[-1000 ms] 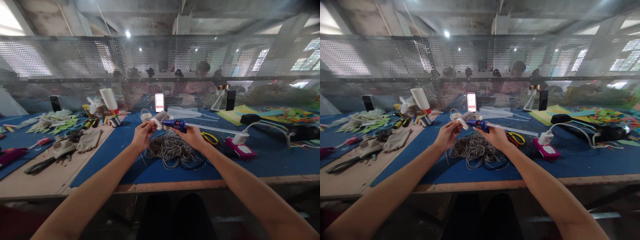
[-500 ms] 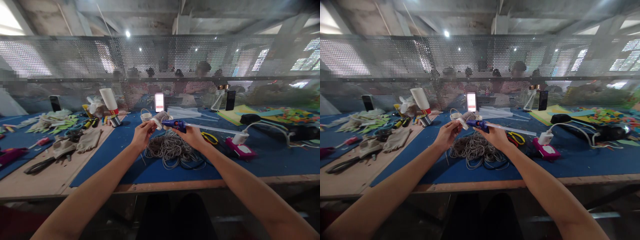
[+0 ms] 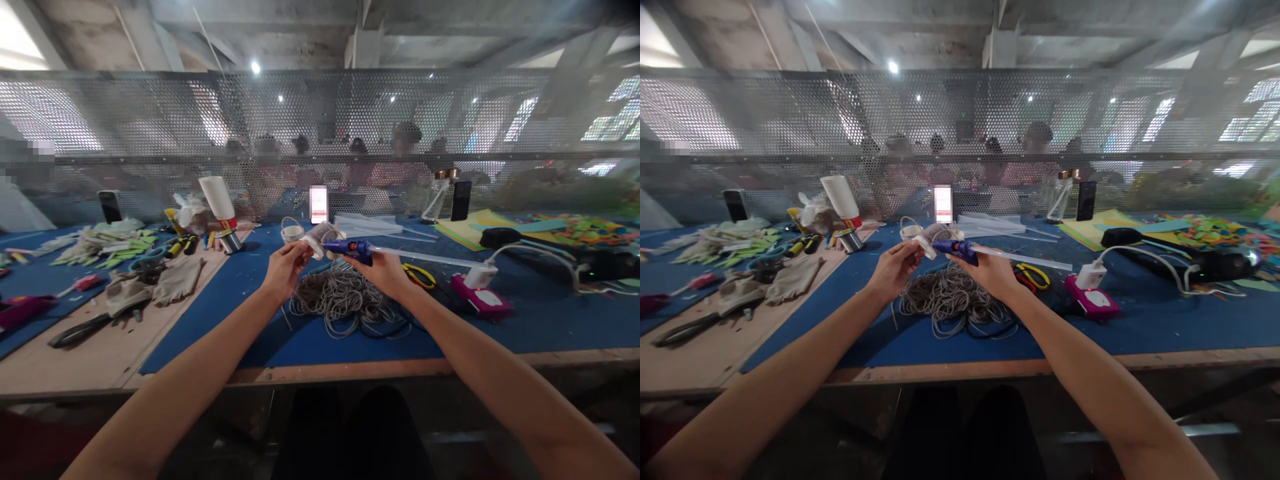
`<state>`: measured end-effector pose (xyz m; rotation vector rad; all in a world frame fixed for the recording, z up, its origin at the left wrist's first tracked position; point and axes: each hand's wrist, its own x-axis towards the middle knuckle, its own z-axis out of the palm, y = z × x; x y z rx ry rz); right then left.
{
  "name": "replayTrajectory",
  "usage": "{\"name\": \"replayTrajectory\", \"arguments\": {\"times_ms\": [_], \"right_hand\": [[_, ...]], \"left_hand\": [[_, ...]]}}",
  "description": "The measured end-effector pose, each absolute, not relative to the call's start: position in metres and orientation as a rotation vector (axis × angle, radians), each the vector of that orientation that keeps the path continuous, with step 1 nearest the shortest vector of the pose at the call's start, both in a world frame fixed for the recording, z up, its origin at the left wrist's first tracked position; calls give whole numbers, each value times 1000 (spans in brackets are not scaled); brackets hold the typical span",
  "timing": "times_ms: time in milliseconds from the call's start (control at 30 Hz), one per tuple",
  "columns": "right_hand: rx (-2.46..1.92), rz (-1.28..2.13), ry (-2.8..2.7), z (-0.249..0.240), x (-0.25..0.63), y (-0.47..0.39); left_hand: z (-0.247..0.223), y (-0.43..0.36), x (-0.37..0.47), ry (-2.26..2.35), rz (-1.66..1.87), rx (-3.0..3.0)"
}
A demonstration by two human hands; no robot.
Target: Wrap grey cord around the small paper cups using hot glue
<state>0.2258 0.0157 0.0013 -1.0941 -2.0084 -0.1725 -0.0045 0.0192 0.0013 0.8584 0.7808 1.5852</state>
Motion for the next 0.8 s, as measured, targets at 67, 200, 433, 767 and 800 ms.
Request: {"name": "replayTrajectory", "arguments": {"times_ms": [67, 200, 433, 767, 800], "right_hand": [[-1107, -177, -2017, 1, 226, 16], [-1088, -181, -2021, 0, 227, 17], [-1115, -185, -2024, 1, 226, 16], [-1128, -209, -2026, -1, 227, 18], [-1128, -215, -2022, -1, 227, 18]], "left_hand": [[0, 20, -5, 781, 1584, 852], [0, 21, -6, 770, 1587, 843], [5, 18, -4, 768, 1587, 816], [2, 22, -7, 761, 1582, 797], [2, 22, -7, 759, 1581, 789]]}}
